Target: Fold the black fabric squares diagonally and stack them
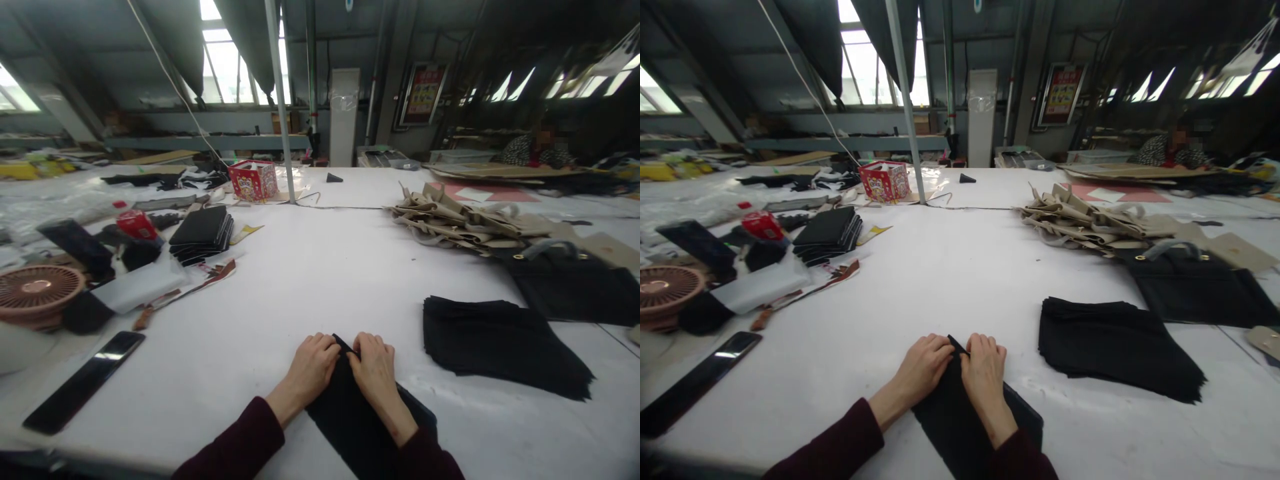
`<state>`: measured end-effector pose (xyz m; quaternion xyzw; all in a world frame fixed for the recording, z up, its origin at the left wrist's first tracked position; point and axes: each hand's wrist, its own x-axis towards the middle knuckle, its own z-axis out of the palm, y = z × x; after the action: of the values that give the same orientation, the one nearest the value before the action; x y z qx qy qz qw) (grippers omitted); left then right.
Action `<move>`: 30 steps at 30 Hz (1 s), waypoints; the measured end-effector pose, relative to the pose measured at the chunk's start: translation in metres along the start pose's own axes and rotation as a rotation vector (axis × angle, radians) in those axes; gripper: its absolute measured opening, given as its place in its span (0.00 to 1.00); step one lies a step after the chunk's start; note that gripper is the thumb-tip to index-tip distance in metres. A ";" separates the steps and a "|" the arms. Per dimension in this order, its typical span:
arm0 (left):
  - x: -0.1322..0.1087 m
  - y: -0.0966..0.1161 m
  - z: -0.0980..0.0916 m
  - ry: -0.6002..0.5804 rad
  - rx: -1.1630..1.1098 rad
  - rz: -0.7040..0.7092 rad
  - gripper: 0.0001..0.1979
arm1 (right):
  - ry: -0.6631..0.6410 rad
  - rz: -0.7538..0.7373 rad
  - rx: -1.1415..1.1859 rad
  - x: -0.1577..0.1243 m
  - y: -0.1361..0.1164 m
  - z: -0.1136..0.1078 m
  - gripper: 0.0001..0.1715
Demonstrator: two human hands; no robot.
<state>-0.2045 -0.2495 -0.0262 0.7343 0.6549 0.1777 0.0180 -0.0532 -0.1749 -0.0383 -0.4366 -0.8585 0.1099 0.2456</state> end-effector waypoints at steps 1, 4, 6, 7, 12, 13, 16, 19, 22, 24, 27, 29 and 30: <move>-0.001 -0.001 0.001 0.015 -0.012 0.002 0.08 | -0.002 0.013 0.028 0.000 0.001 0.001 0.06; -0.003 -0.003 0.004 0.055 -0.032 0.008 0.08 | 0.015 -0.003 0.103 0.000 0.006 0.005 0.08; -0.004 -0.004 0.006 0.077 -0.033 0.013 0.09 | 0.034 -0.055 0.132 -0.002 0.010 0.009 0.10; -0.005 -0.004 0.006 0.088 -0.030 0.017 0.09 | 0.043 -0.083 0.138 -0.003 0.011 0.010 0.10; -0.006 -0.002 0.007 0.113 0.015 0.028 0.17 | 0.118 -0.216 0.075 -0.010 0.013 0.018 0.15; -0.006 -0.002 0.007 0.102 0.026 0.022 0.19 | 0.128 -0.243 0.053 -0.012 0.012 0.019 0.16; -0.006 -0.002 0.006 0.061 0.052 -0.008 0.23 | 0.126 -0.315 -0.016 -0.015 0.010 0.019 0.18; -0.005 -0.003 0.006 0.052 0.062 -0.032 0.23 | 0.115 -0.358 -0.063 -0.016 0.008 0.018 0.19; -0.006 -0.004 0.007 0.045 0.061 -0.044 0.21 | 0.103 -0.376 -0.082 -0.016 0.007 0.017 0.19; -0.006 -0.004 0.009 0.044 0.056 -0.052 0.21 | 0.098 -0.388 -0.089 -0.016 0.007 0.016 0.19; -0.006 -0.004 0.010 0.057 0.050 -0.060 0.20 | 0.097 -0.399 -0.091 -0.015 0.006 0.016 0.19; -0.006 -0.005 0.010 0.067 0.051 -0.059 0.20 | 0.090 -0.399 -0.088 -0.016 0.006 0.016 0.19; -0.005 -0.005 0.010 0.069 0.050 -0.058 0.19 | 0.086 -0.397 -0.087 -0.016 0.006 0.016 0.19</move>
<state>-0.2065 -0.2521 -0.0379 0.7085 0.6805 0.1861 -0.0178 -0.0498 -0.1837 -0.0598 -0.2733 -0.9204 0.0032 0.2797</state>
